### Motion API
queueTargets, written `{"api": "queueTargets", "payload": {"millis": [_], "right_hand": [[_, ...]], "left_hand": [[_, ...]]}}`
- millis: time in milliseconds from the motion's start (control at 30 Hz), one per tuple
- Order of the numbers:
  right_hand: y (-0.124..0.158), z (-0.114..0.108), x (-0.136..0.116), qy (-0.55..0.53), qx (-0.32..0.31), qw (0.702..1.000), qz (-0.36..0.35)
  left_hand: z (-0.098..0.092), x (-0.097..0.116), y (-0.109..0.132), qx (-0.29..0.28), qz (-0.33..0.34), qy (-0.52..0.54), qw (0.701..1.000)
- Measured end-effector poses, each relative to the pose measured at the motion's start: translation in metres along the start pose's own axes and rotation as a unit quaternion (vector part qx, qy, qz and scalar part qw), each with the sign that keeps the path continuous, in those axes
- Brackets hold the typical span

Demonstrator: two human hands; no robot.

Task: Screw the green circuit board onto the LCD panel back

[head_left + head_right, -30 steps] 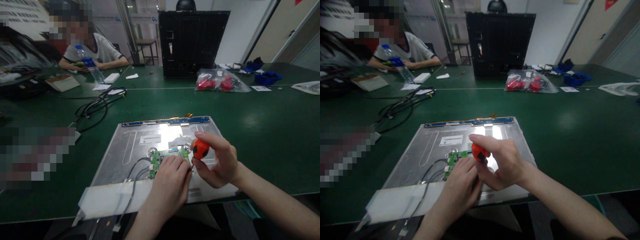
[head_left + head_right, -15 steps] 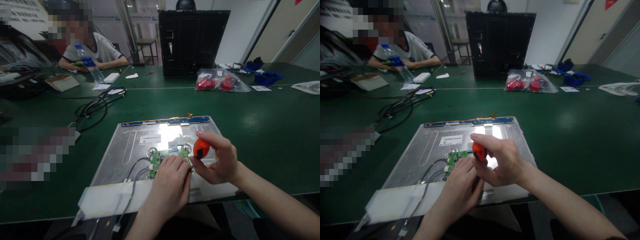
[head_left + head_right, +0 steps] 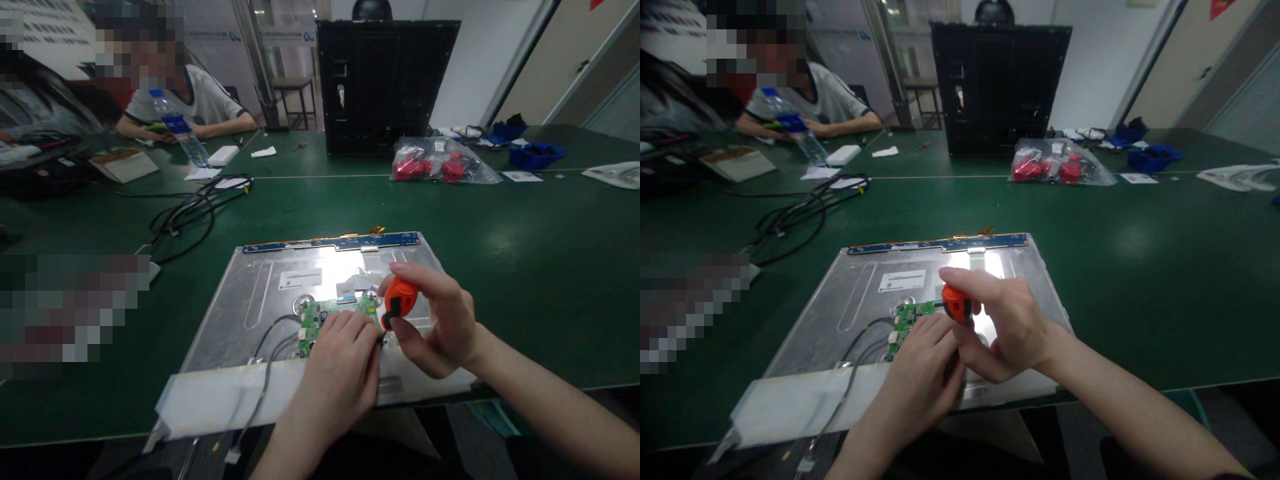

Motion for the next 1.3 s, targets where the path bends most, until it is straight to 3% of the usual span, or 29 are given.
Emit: {"api": "queueTargets", "payload": {"millis": [300, 600, 833, 1300], "right_hand": [[-0.0043, 0.0002, -0.0022, 0.025, 0.021, 0.999, -0.006], [-0.0056, -0.0020, -0.0009, 0.025, 0.002, 1.000, -0.010], [-0.0027, -0.0005, 0.0020, -0.019, -0.005, 1.000, -0.014], [0.0012, 0.0040, 0.0020, 0.006, 0.039, 0.999, 0.001]], "left_hand": [[-0.0001, -0.0025, 0.0000, 0.006, 0.003, -0.016, 1.000], [0.0014, -0.0019, -0.0009, 0.026, 0.011, -0.017, 0.999], [0.0004, -0.0014, -0.0010, 0.000, 0.002, -0.013, 1.000], [0.0004, -0.0024, -0.0014, 0.006, 0.004, -0.022, 1.000]]}}
Point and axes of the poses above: each hand's wrist, its own y-axis away from the middle knuckle, its own z-axis out of the palm, x = y × z, the point moved 1 cm from there along -y, towards the middle knuckle, and after that the axes turned 10 degrees about -x, right-handed, at the moved point
